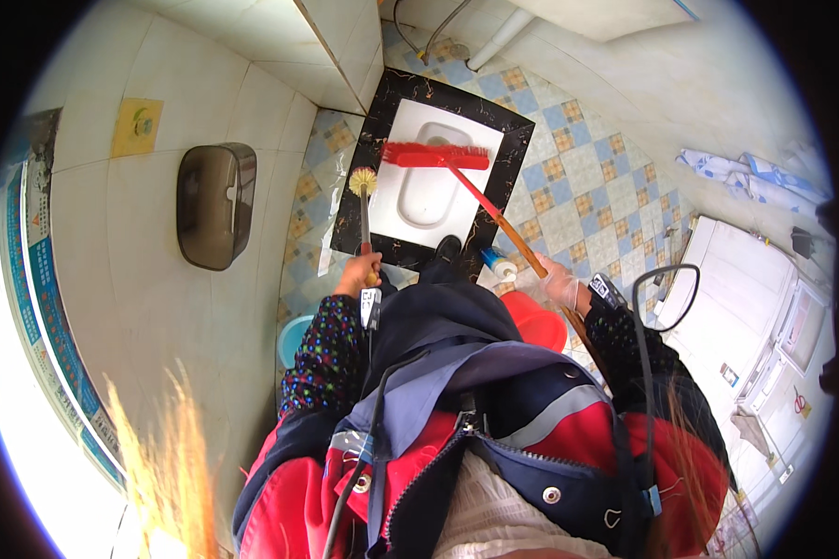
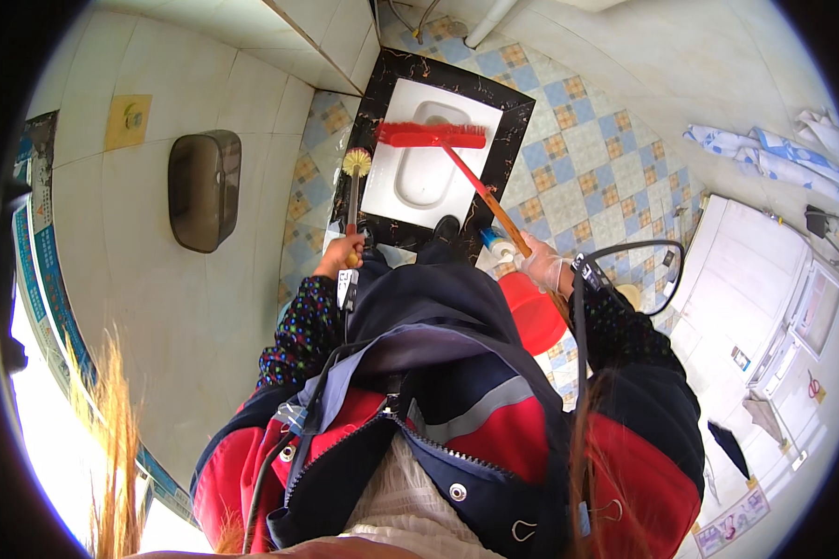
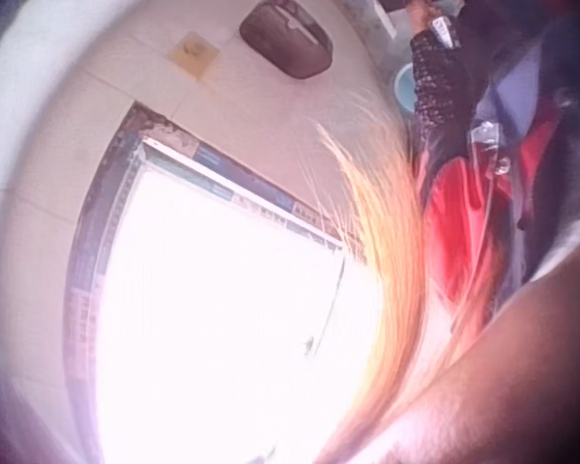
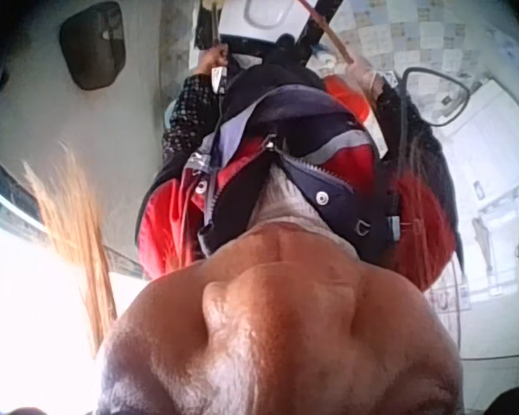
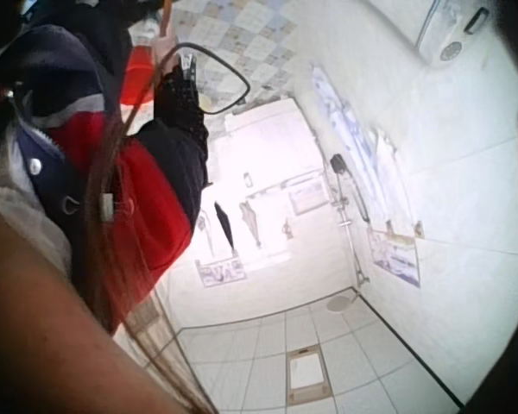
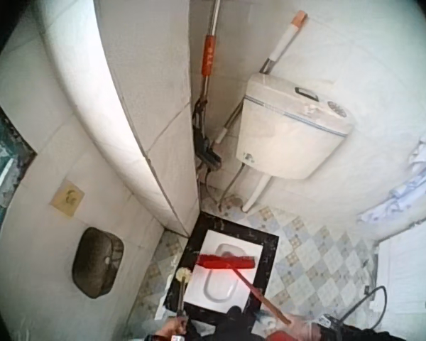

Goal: The person scrubs a toilet bowl with a long-handled brush, rinses a plastic container at the sink, and then uses a handheld sprayer to rinse the toilet and floor. They move between the toilet, sink, and floor areas while handling cleaning tools and containers.

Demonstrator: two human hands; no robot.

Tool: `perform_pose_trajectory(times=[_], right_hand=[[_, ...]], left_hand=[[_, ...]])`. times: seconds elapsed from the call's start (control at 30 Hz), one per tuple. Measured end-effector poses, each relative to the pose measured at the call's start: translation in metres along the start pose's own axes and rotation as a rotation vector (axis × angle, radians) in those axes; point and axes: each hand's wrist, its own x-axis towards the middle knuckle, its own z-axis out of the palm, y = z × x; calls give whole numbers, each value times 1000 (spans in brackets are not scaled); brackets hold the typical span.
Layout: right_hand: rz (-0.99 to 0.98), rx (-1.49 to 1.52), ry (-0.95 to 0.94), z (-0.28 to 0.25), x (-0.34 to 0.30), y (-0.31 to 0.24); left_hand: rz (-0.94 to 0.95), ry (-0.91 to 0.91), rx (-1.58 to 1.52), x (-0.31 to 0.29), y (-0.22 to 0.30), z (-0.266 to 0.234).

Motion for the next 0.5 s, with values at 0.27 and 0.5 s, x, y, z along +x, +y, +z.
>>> perform_pose_trajectory(times=[0.27,0.5], right_hand=[[242,443,-32,18,-58,31],[284,557,54,44,-90,119]], left_hand=[[90,166,38,-6,17,-6],[69,100,42,-14,29,-17]])
